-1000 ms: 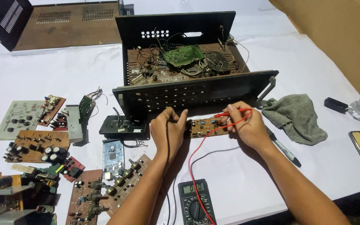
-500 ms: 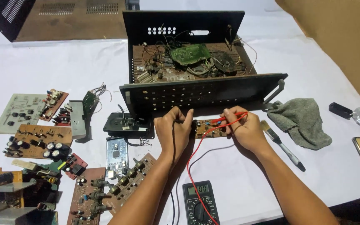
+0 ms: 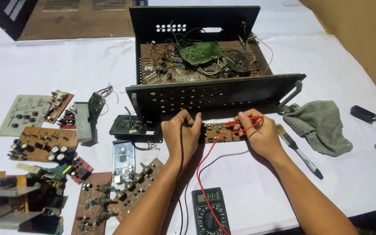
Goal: Testing electronic components on a circuit board using a digital multimeter to diagnose faults.
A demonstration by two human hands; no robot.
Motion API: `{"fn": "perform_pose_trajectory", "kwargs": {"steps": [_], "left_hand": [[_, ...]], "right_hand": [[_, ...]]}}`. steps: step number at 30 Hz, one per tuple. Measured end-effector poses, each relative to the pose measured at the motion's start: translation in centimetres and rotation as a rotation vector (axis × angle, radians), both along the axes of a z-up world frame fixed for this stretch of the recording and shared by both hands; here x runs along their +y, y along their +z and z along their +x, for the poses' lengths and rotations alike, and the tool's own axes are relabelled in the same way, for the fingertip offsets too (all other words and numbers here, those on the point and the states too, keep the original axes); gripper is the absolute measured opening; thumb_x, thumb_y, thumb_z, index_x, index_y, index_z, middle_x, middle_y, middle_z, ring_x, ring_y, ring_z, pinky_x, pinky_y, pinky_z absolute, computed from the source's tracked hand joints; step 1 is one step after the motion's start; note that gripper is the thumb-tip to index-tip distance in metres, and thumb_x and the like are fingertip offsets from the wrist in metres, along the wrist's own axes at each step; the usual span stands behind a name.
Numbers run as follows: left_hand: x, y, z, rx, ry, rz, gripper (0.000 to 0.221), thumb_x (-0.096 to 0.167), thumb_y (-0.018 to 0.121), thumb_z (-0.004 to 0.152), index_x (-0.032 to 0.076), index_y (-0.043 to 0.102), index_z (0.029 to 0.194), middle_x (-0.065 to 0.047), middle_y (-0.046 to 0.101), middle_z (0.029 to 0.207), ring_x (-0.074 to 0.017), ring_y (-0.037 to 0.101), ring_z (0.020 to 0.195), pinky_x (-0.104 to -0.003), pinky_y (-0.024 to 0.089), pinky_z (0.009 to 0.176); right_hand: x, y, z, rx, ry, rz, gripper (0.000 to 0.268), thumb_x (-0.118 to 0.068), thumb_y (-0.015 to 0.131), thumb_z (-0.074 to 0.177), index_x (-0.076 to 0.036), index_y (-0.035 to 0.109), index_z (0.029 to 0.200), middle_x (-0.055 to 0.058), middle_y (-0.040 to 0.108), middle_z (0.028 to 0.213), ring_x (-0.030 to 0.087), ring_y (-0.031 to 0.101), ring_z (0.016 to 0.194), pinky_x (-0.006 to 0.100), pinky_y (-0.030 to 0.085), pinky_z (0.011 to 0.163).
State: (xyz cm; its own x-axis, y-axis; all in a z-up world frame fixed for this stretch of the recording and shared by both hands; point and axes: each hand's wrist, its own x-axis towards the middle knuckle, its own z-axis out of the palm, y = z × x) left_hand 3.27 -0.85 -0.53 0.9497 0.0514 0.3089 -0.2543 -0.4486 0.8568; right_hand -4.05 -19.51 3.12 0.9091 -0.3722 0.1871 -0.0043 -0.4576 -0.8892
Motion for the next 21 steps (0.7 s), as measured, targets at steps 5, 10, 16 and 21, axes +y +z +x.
{"fn": "perform_pose_trajectory", "kwargs": {"steps": [5,10,16,21], "left_hand": [[0.8,1.3,-0.3,-0.002,0.014,-0.041,0.037,0.024,0.079,0.08,0.012,0.055,0.054,-0.008,0.06,0.045,-0.0324,0.065,0.05,-0.031,0.046,0.067],[1.1,1.3,-0.3,0.027,0.053,-0.092,0.036,0.024,0.077,0.081,0.014,0.054,0.054,-0.002,0.058,0.04,-0.0216,0.065,0.043,-0.026,0.048,0.056],[0.3,0.5,-0.9,-0.102,0.14,0.045,0.026,0.029,0.081,0.074,0.015,0.062,0.062,-0.007,0.063,0.049,-0.038,0.069,0.06,-0.04,0.055,0.061],[1.0,0.4,-0.8,-0.024,0.005,-0.132,0.047,0.026,0.073,0.091,0.015,0.041,0.06,0.002,0.039,0.047,-0.0135,0.033,0.047,-0.038,0.031,0.049]], "right_hand": [[-0.2,-0.4,-0.2,-0.005,0.011,-0.023,0.024,-0.017,0.062,0.107,-0.005,0.073,0.089,0.011,0.074,0.067,0.014,0.068,0.057,0.028,0.058,0.062],[-0.9,-1.1,-0.1,0.009,0.065,-0.028,0.025,-0.019,0.062,0.108,-0.007,0.072,0.088,0.01,0.07,0.06,0.016,0.065,0.052,0.029,0.057,0.061],[-1.3,-1.5,-0.4,-0.001,0.024,-0.052,0.024,-0.02,0.058,0.115,-0.005,0.071,0.101,0.011,0.072,0.076,0.013,0.066,0.062,0.028,0.055,0.069],[-1.3,-0.6,-0.4,0.075,0.001,-0.044,0.024,-0.022,0.057,0.114,-0.004,0.069,0.104,0.01,0.073,0.084,0.015,0.064,0.063,0.026,0.054,0.066]]}}
